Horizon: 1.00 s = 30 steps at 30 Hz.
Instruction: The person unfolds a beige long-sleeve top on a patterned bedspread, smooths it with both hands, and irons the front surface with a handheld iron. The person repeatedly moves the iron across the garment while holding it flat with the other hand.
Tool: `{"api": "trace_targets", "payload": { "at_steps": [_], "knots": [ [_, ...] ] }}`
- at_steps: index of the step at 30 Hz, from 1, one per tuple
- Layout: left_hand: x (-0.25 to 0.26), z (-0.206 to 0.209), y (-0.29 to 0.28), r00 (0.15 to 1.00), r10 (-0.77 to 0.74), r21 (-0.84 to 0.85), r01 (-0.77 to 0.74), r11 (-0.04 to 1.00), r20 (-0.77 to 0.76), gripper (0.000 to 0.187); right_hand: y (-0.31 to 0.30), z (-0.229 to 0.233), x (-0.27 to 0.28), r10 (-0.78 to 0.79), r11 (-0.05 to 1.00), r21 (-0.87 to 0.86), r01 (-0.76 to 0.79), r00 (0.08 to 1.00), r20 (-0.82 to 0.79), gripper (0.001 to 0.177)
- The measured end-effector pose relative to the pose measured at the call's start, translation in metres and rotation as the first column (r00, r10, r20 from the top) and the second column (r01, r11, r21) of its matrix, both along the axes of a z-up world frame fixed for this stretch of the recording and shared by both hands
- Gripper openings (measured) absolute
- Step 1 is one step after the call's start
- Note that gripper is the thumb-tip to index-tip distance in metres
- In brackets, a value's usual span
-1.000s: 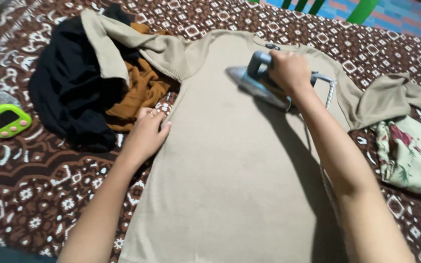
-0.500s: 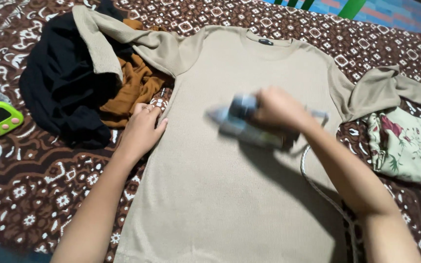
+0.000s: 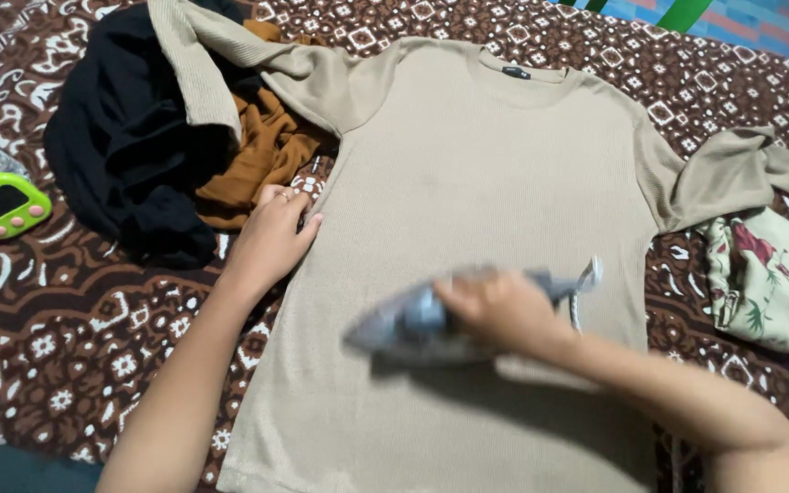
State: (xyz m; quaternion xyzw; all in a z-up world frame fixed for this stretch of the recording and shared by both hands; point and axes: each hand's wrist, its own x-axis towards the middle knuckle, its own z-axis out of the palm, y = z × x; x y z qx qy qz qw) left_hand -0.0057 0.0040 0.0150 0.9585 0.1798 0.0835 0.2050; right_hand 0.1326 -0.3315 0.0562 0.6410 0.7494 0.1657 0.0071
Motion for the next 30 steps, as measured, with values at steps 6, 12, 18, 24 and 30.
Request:
{"api": "trace_targets", "payload": {
  "at_steps": [6, 12, 18, 24, 30],
  "knots": [
    [0.003, 0.004, 0.000, 1.000, -0.011, 0.004, 0.011, 1.000, 0.025, 0.019, 0.105, 0.000, 0.140, -0.413, 0.907, 0.088, 0.412, 0.911, 0.002, 0.045],
    [0.001, 0.003, -0.003, 0.981, -0.058, 0.024, 0.055, 0.998, 0.184, 0.021, 0.180, 0.001, 0.262, -0.765, 0.610, 0.086, 0.788, 0.614, -0.195, 0.025],
    [0.000, 0.006, -0.006, 0.997, -0.016, -0.006, 0.017, 1.000, 0.074, 0.024, 0.203, -0.009, 0.319, -0.954, 0.242, -0.017, 0.970, 0.234, -0.188, 0.018],
    [-0.001, -0.010, 0.000, 0.985, -0.067, 0.035, 0.062, 0.997, 0.161, 0.026, 0.147, 0.022, 0.248, -0.908, 0.372, -0.270, 0.888, 0.287, -0.306, 0.033],
    [-0.004, -0.012, -0.003, 0.983, -0.113, 0.102, 0.098, 0.990, 0.148, 0.026, 0.069, 0.065, 0.056, -0.791, 0.611, -0.474, 0.633, 0.478, -0.381, 0.017]
  ]
}}
